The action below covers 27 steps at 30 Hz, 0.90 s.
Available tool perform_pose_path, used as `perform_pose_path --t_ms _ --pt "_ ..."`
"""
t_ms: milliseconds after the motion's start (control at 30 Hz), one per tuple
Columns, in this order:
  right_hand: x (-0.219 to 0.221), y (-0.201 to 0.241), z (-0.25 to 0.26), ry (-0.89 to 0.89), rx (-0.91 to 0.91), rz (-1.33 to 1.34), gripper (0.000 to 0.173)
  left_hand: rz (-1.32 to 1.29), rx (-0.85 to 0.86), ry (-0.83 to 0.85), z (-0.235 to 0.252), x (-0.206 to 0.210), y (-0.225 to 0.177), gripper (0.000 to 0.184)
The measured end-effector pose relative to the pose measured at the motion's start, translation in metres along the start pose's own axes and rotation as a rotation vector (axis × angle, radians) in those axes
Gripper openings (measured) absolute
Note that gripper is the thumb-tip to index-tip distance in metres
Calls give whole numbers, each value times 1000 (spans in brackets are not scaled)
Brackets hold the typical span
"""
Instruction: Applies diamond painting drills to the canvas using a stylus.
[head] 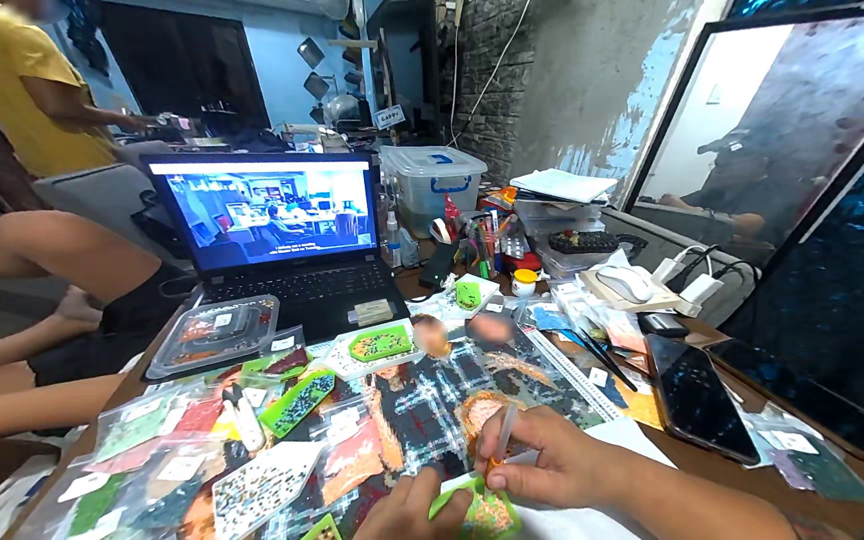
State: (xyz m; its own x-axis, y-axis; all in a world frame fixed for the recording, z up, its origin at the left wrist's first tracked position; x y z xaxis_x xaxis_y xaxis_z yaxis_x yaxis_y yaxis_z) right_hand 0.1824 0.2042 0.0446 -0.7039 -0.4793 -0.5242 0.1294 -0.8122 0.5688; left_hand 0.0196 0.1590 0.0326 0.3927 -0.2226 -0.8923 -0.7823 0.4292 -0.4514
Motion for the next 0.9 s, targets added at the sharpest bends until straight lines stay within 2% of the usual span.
perform_pose_path --t_ms 667,900 --pt "-2 0 -1 1 8 -5 23 10 3 13 0 0 0 40" --pt "-23 -8 -3 -119 147 -15 23 22 -37 61 2 1 0 42"
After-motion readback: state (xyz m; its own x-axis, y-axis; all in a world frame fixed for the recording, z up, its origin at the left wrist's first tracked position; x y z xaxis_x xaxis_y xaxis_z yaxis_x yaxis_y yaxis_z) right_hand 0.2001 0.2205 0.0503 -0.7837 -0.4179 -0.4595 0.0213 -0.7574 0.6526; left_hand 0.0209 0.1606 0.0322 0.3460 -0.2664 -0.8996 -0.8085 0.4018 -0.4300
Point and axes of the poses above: each hand's wrist, its own z-axis towards the middle knuckle, its own x-axis out of the palm, y = z × x, the point moved 6 cm from there along z, towards the middle knuckle, and after that the axes turned 12 degrees about -x, right-handed, at the moved point
